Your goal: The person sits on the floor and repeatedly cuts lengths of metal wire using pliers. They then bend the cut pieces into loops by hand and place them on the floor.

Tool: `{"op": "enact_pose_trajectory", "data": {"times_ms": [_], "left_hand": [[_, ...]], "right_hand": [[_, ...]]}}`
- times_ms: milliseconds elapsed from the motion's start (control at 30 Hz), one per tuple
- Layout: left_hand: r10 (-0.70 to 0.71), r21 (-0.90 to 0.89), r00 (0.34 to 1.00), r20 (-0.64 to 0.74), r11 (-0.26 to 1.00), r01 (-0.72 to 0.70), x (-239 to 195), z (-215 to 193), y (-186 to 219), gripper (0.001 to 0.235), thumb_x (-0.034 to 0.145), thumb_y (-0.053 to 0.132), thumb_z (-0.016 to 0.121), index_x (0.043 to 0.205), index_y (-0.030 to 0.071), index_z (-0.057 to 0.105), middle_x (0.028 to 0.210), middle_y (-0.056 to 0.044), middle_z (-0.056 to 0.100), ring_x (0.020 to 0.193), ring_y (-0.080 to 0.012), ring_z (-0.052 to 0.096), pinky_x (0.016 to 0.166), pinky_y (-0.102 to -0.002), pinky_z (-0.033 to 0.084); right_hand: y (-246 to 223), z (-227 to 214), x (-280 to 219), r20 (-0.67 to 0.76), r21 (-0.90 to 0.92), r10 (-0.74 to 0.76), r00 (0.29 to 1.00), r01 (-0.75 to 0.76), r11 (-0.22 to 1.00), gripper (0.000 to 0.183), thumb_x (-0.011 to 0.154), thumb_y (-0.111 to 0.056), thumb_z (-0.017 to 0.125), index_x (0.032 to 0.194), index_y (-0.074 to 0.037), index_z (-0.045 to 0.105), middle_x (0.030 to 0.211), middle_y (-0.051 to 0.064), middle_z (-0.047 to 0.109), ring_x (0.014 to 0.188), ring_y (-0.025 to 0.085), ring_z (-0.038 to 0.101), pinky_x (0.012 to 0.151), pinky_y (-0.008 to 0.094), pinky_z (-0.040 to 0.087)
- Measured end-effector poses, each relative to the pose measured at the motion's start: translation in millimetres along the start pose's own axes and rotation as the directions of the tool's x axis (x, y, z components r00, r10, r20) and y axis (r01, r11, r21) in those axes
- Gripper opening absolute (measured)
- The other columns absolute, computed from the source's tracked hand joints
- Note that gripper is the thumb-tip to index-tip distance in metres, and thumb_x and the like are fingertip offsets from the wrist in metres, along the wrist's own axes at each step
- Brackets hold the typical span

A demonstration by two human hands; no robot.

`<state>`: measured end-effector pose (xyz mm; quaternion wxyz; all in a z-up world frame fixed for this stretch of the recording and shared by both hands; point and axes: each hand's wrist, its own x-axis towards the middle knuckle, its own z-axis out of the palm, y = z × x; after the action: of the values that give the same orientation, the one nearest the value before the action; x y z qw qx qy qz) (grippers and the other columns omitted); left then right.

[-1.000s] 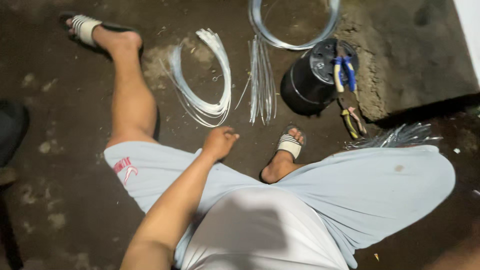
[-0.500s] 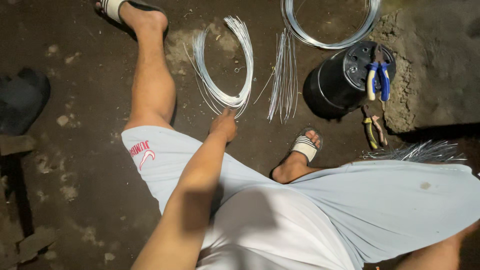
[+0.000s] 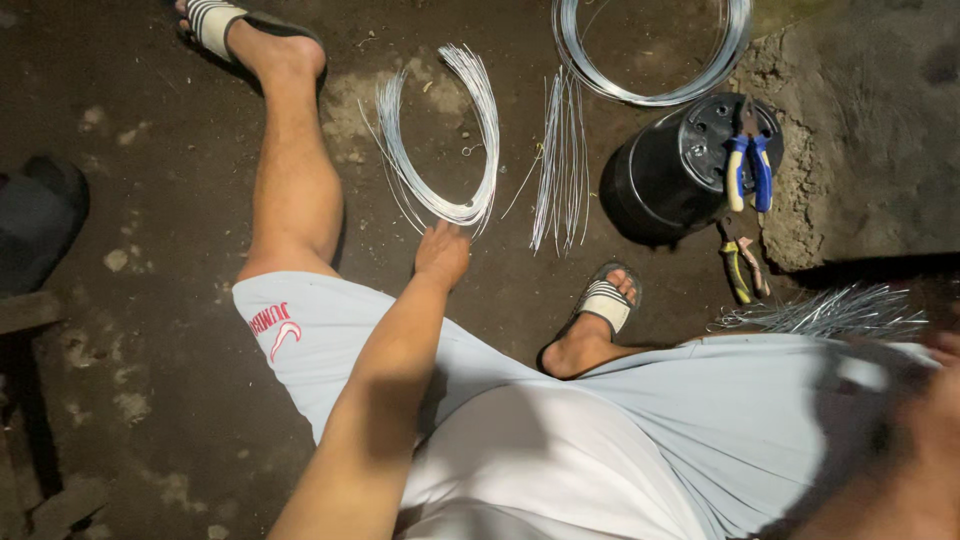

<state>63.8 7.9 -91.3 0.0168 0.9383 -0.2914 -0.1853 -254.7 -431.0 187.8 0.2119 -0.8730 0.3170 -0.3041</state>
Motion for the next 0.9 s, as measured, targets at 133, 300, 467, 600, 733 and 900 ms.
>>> {"op": "enact_pose_trajectory", "data": {"times_ms": [133,300,467,600,733,900], "left_hand": [[0.026,-0.144,0.941,-0.338,0.986,-0.079,-14.5,-23.2,7.2,0.023,0.091,0.01,0.059,0.105,0.01,0.077,0.109,-0.011,0.068,0.112,-0.0305,0.058,0.095,-0.046,0.047],[-0.037,-0.284,0.846,-0.531,0.949,-0.138,-54.2,-96.9,33.1,0.004,0.087,0.011,0.072,0.09,0.01,0.075,0.095,-0.006,0.066,0.094,-0.0265,0.067,0.076,-0.044,0.055],[-0.024,-0.318,0.651,-0.759,0.886,-0.338,-98.1,-148.3,72.3,0.019,0.089,0.008,0.074,0.107,0.011,0.076,0.094,-0.007,0.064,0.085,-0.0266,0.066,0.07,-0.04,0.056],[0.189,-0.244,0.661,-0.726,0.828,-0.504,-144.2,-164.5,98.5,0.026,0.088,0.005,0.072,0.114,0.005,0.073,0.099,-0.008,0.066,0.09,-0.027,0.067,0.072,-0.038,0.056],[0.257,-0.27,0.643,-0.721,0.751,-0.602,-163.9,-178.6,108.3,0.028,0.086,0.004,0.071,0.114,0.004,0.071,0.11,-0.009,0.065,0.103,-0.0272,0.067,0.085,-0.038,0.059],[-0.062,-0.516,0.612,-0.789,0.608,-0.603,-173.0,-199.5,109.5,0.052,0.085,0.001,0.067,0.136,0.003,0.054,0.151,-0.022,0.036,0.138,-0.0389,0.051,0.103,-0.041,0.059]], "right_hand": [[-109.5,68.2,-5.2,0.269,0.389,-0.168,0.948,0.053,0.92,0.013,0.115,-0.007,0.065,0.124,0.0,0.07,0.108,0.008,0.072,0.095,0.012,0.07,0.083,0.027,0.058],[-201.6,125.8,-36.3,0.7,0.273,-0.044,0.713,-0.211,0.938,0.027,0.094,-0.026,0.071,0.115,-0.009,0.076,0.086,0.002,0.074,0.071,0.007,0.062,0.063,0.025,0.051],[-209.1,197.7,-67.5,0.938,0.148,0.164,0.305,-0.782,0.606,0.046,0.098,-0.033,0.061,0.132,-0.002,0.06,0.092,0.007,0.076,0.065,0.014,0.064,0.054,0.03,0.051],[-183.0,228.0,-81.6,0.905,0.247,0.267,0.33,-0.921,0.301,0.055,0.098,-0.021,0.061,0.146,-0.002,0.042,0.089,0.01,0.077,0.058,0.016,0.06,0.048,0.029,0.047],[-165.3,222.7,-79.7,0.831,0.456,0.136,0.539,-0.801,0.389,0.044,0.101,-0.01,0.057,0.143,0.002,0.052,0.079,0.007,0.067,0.057,0.011,0.057,0.05,0.026,0.047],[-184.3,183.1,-67.4,0.661,0.534,0.089,0.745,-0.55,0.642,0.034,0.105,-0.012,0.053,0.137,-0.004,0.063,0.075,-0.001,0.061,0.058,0.005,0.051,0.052,0.022,0.043]]}}
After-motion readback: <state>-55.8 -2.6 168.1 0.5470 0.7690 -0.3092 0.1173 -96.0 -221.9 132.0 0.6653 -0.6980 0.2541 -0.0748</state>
